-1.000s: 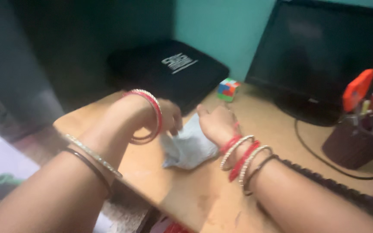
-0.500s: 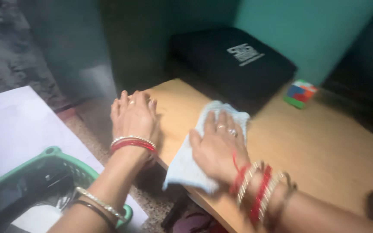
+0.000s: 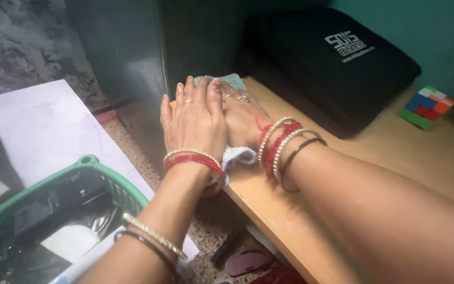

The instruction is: The person sorts various small items from a green basket onto a desk, including a Rubik's cube, pens, and a mouse box. They then wipe the desk surface with a cloth, moving the keyboard and other items aside to clean underneath them.

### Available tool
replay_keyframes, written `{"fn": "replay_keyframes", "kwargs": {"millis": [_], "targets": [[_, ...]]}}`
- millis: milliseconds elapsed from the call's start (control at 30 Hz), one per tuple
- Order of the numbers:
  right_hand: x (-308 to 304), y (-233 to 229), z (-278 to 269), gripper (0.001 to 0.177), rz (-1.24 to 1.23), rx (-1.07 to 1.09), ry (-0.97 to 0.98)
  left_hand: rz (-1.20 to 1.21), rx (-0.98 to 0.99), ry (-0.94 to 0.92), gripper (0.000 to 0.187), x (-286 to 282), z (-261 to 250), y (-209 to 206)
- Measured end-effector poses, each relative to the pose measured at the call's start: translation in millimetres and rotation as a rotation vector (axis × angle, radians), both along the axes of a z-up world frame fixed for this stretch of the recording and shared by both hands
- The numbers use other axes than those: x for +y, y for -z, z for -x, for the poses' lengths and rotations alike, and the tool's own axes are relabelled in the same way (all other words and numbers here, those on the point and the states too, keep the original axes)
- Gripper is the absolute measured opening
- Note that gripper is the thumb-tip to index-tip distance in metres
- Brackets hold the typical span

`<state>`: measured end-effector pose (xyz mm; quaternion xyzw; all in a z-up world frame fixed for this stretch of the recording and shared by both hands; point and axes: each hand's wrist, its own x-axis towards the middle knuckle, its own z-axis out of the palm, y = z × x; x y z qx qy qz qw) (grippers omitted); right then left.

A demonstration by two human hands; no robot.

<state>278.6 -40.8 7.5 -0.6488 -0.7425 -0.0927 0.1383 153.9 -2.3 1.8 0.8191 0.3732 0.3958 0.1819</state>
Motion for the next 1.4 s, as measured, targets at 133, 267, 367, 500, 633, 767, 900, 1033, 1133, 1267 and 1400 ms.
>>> {"fn": "replay_keyframes", "kwargs": {"millis": [133,267,367,500,633,767,900,1033,1133,1267,1400], "targets": [[-21.8,-6.0,7.8,0.078,0.084,-0.038,0.034,-0.081,0.165,0.057,0.062,-13.6,14.4,-8.4],[-61.6,-6.5,15.0,0.079,0.061,-0.083,0.106,-0.083,0.357,0.173,0.067,-41.7,20.5,-22.5],[-98.3,-3.6,14.4,0.079,0.015,-0.113,0.120,-0.049,0.465,0.241,0.071,-72.7,15.7,-29.4],[-154.5,1.3,9.4,0.074,-0.007,-0.075,0.170,-0.069,0.467,0.326,0.073,-120.7,11.8,-28.8],[-212.4,2.3,6.3,0.072,-0.057,-0.072,0.177,-0.280,0.524,0.431,0.067,-168.3,10.1,-25.6],[-264.4,-11.3,9.3,0.070,0.217,-0.027,0.541,-0.120,0.504,0.568,0.053,-211.2,-7.8,-34.5],[-284.2,-23.4,17.1,0.096,0.440,0.023,0.901,-0.241,0.695,0.645,0.061,-229.2,-18.1,-35.2],[-281.3,-19.7,8.8,0.090,0.515,0.029,0.993,-0.007,0.528,0.590,0.064,-219.8,-48.5,-30.2],[-269.5,-12.7,-11.8,0.076,0.382,0.171,1.062,0.087,0.445,0.473,0.071,-196.4,-67.3,-15.8],[-259.6,-6.4,-46.0,0.068,0.292,0.226,1.057,0.073,0.299,0.281,0.082,-157.3,-95.9,-0.1],[-240.4,0.1,-74.3,0.068,0.266,0.241,1.073,-0.035,0.314,0.267,0.085,-130.6,-122.0,7.7]]}}
